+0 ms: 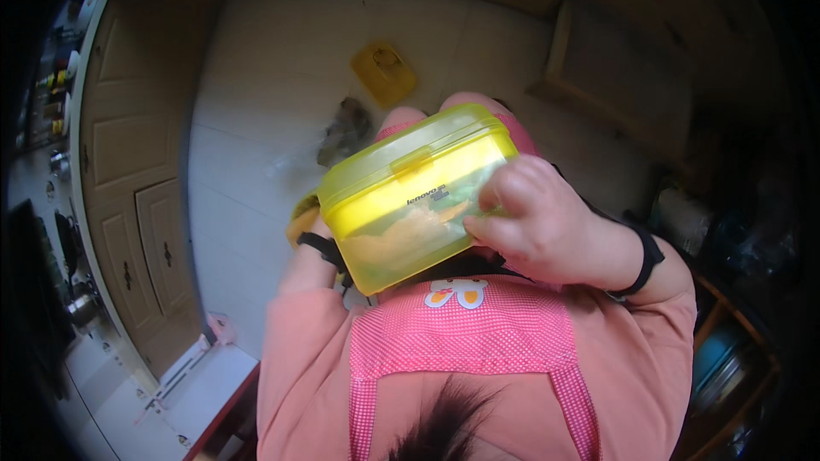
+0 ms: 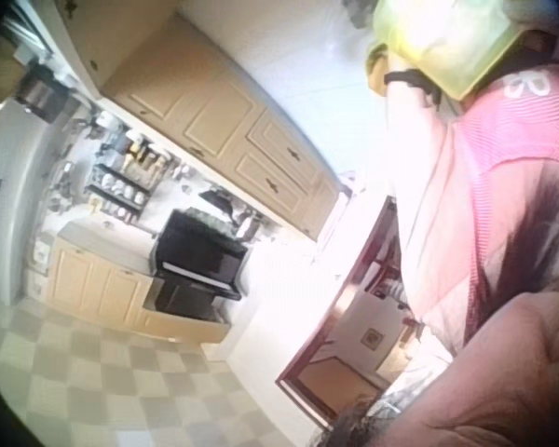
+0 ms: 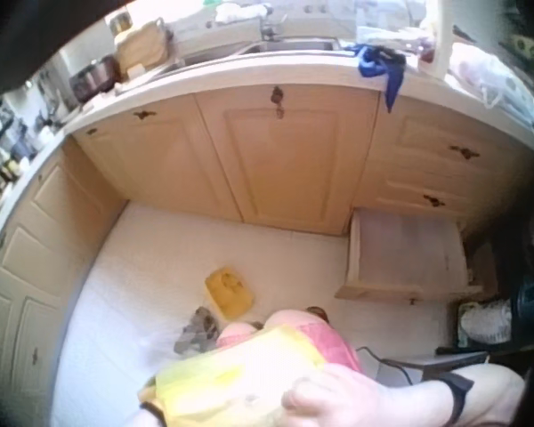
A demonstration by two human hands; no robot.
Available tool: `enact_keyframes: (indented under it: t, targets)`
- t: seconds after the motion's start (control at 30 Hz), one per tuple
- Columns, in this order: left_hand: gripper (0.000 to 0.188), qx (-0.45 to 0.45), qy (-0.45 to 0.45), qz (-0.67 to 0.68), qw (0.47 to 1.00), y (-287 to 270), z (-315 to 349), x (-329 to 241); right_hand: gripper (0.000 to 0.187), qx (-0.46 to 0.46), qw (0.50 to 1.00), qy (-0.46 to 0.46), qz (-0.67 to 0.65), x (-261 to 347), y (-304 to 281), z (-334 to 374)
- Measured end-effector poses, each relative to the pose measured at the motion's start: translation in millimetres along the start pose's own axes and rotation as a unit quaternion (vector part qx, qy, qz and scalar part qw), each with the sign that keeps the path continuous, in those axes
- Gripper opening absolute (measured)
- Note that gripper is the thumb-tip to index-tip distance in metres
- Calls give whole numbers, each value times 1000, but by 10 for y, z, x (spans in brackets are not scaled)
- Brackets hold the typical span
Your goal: The person assembles a yellow plastic lunchbox by placing a metal ring and a divider insert into the base, then closing the lid. They repeatedly open and close the container to check the fit, then place the assembled lunchbox on the counter.
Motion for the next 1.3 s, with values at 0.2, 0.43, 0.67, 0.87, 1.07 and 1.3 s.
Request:
enact_keyframes:
  t: [0.2,0.43,0.67,0.87,1.07,1.3]
  targets:
    - [46,6,-14,-6,1000,-114,40,9,23,62,978,166,-106,-473,122,-429]
    - [47,5,-19,-2,1000,-318,113,-4,26,86,990,55,-97,-521,279,-606]
    - [48,13,-19,-9,1000,-348,35,19,24,151,951,171,-207,-761,345,-669]
    - [48,23,-26,-24,999,-321,-38,1,35,202,943,208,-162,-830,346,-710]
    - [49,13,-55,-55,997,-197,-357,93,43,217,961,155,-71,-767,370,-724]
    - [50,0,-86,-81,993,-119,-644,239,38,195,967,161,-29,-672,344,-663]
Point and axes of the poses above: each hand's wrist, its own z-axis away from the middle knuckle, its own y-axis out of the palm, x = y × z, the point moved 7 cm from there along -z, towards the middle knuckle, and after that the axes turned 2 degrees about y, right-handed, at the moved point
